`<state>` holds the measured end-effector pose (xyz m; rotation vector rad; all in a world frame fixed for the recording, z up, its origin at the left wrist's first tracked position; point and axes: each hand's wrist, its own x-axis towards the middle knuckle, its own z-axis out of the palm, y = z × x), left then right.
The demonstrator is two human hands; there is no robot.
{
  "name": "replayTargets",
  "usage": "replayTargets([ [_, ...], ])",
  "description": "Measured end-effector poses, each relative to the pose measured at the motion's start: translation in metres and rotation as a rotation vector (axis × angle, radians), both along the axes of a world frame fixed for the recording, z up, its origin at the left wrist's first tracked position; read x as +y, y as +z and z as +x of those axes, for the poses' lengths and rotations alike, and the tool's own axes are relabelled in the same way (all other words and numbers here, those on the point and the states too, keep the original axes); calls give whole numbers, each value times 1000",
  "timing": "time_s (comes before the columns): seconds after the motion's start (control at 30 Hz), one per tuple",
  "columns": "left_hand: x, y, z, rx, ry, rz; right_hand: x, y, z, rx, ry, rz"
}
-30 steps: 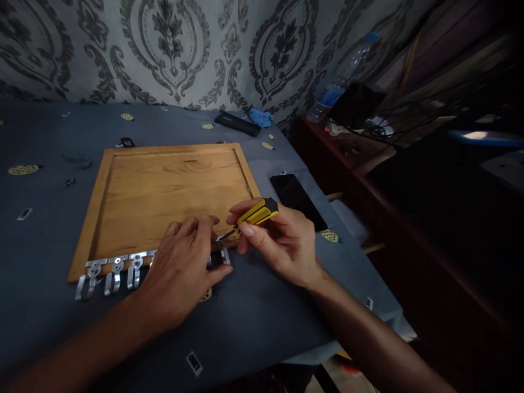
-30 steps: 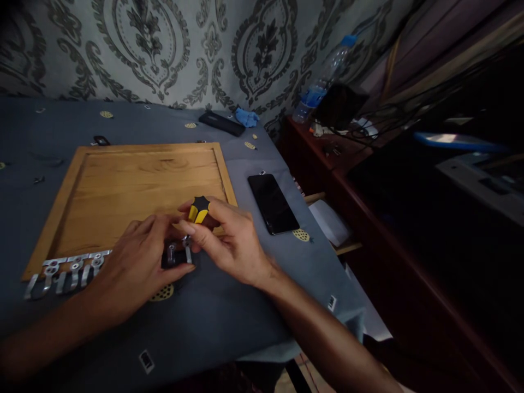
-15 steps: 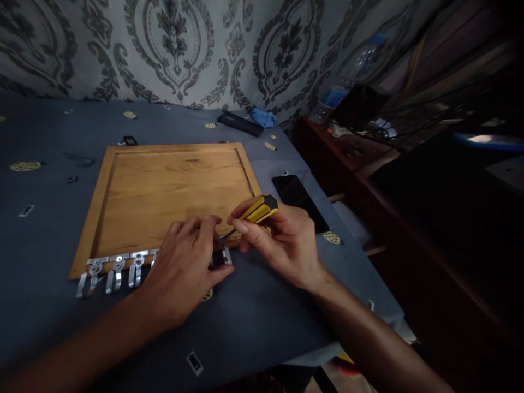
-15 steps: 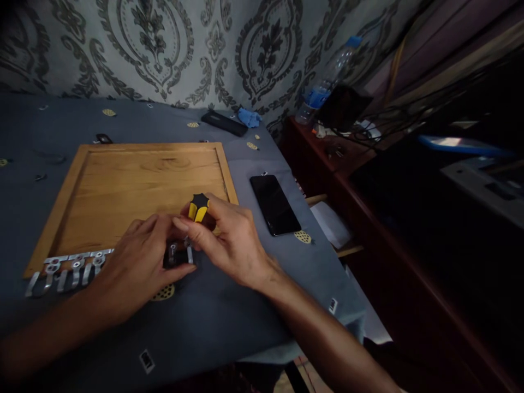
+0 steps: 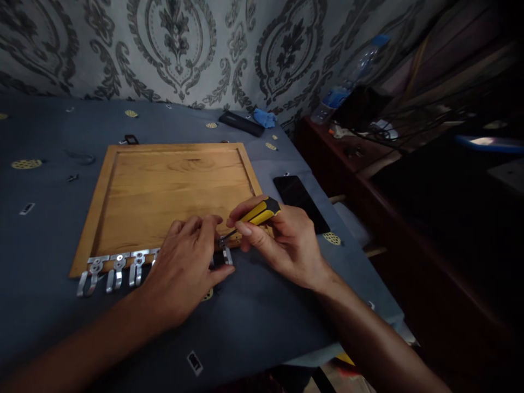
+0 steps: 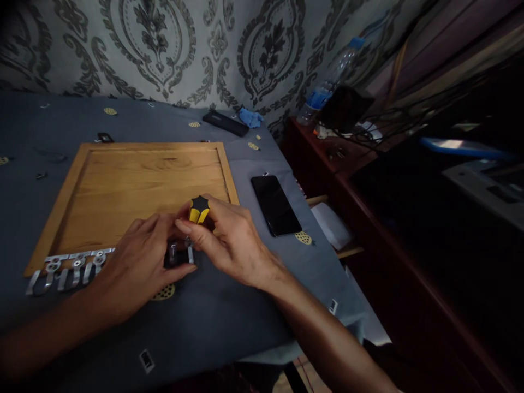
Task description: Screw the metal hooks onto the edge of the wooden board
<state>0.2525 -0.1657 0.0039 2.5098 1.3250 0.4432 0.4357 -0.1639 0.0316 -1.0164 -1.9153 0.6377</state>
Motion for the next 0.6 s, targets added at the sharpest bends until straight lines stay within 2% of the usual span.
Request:
replayTargets([
  [0.17,0,2,-1,1,4,-17,-2,0,-3,51,-10,7],
  [0.37,0,3,-1,-12,20,-25,-8,-3,-8,320,-194,-27],
  [0.6,0,0,0,-22,15,5,-7,-8,-5,244,-210,-40],
])
